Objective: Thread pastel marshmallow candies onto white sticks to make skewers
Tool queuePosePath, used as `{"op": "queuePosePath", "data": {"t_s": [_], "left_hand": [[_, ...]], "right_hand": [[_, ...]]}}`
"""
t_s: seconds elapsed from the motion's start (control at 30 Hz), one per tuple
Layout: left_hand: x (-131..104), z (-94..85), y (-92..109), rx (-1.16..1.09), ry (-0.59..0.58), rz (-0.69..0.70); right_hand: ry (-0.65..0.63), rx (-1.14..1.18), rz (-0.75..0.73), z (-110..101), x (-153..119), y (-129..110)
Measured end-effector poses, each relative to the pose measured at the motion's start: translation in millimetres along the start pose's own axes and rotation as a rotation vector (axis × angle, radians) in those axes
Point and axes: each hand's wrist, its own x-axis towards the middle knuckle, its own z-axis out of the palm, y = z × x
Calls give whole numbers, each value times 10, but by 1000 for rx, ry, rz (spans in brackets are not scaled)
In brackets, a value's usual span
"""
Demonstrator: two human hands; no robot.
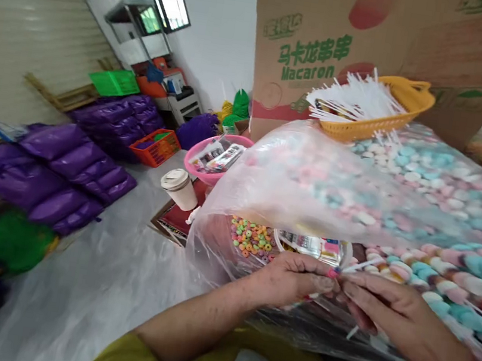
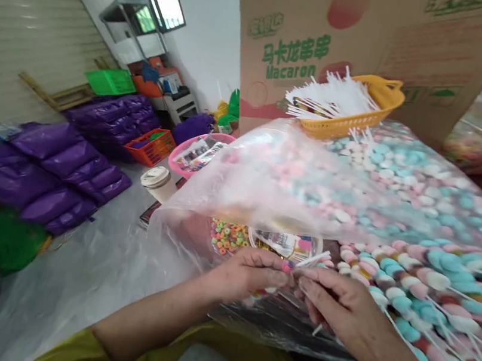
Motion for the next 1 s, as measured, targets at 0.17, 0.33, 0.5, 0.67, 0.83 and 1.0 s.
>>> {"op": "queuePosePath", "data": {"t_s": [0.17, 0.33, 0.5, 0.67, 0.83, 1.0], "left_hand": [[-19, -117, -55, 52, 14, -12], [191, -182, -227, -85, 34, 16], [288, -11, -284, -28, 28, 88], [242, -33, -278, 107, -34, 117], [169, -137, -273, 192, -35, 136], [150, -121, -296, 229, -14, 240]], "right_hand": [[205, -122, -40, 45, -19, 183], [570, 20, 61, 43, -316, -38], [252, 175, 87, 304, -177, -270], [298, 210, 161, 414, -10, -99], [333, 135, 173, 490, 23, -56], [417, 28, 166, 549, 52, -61]]}}
